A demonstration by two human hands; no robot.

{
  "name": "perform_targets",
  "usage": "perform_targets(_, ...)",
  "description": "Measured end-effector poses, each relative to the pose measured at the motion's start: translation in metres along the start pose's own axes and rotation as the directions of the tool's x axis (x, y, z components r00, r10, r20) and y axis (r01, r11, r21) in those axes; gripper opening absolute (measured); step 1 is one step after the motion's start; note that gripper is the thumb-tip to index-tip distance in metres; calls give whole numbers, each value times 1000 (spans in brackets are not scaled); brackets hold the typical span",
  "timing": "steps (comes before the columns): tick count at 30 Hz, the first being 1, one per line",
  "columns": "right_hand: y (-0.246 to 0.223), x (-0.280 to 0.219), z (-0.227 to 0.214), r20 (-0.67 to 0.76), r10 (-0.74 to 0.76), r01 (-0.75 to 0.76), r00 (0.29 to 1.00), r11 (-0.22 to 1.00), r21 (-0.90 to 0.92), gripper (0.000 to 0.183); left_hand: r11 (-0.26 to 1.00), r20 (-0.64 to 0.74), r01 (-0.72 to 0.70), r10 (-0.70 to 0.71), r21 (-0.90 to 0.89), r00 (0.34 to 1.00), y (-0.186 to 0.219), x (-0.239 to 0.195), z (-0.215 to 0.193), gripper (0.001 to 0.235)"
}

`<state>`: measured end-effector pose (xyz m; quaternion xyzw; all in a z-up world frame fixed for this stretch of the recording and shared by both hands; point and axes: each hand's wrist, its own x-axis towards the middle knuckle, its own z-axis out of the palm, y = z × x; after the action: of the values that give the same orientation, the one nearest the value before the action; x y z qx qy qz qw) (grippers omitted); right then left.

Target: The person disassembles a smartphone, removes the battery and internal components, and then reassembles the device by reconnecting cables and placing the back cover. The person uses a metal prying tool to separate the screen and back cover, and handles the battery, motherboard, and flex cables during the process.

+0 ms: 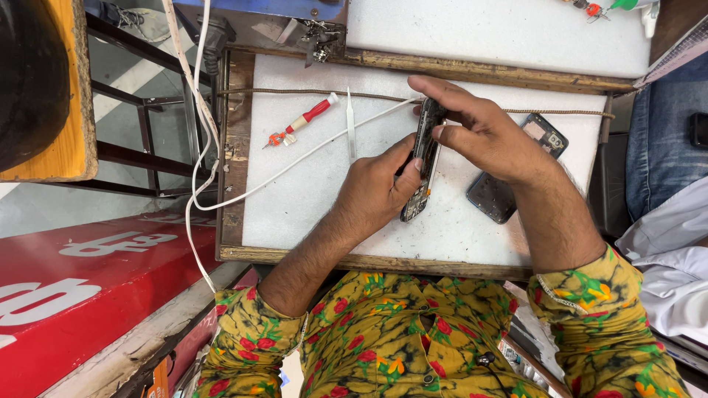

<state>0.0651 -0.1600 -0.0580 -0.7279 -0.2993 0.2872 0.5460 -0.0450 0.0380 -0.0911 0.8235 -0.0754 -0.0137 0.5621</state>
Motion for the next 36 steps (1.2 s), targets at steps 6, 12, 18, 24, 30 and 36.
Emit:
perform_targets(6,7,2,-3,22,-13,12,1000,1000,29,62,998,47,68,-68,-7,997,-4,2,3,45)
perform_targets(12,15,2,-6,44,-75,72,996,996,54,59,998,32,64,-64,2,997,-5,1,5,45)
perform_targets(18,24,2,-10,73,-107,95,992,983,156,60,999,5,39,-39,17,999,-4,1,6,43)
perform_targets(24,29,0,-15,96,-91,76,991,985,156,62,998,-4,64,-64,23,998,-2,2,4,44)
perform_targets(30,34,-3,-15,70,43,-63,997,945,320,63,993,-41,58,-62,-100,997,-8,-1,0,42)
perform_targets(36,33,-7,-13,39,43,-57,998,853,519,72,967,47,213,-209,-137,977,-12,2,1,33)
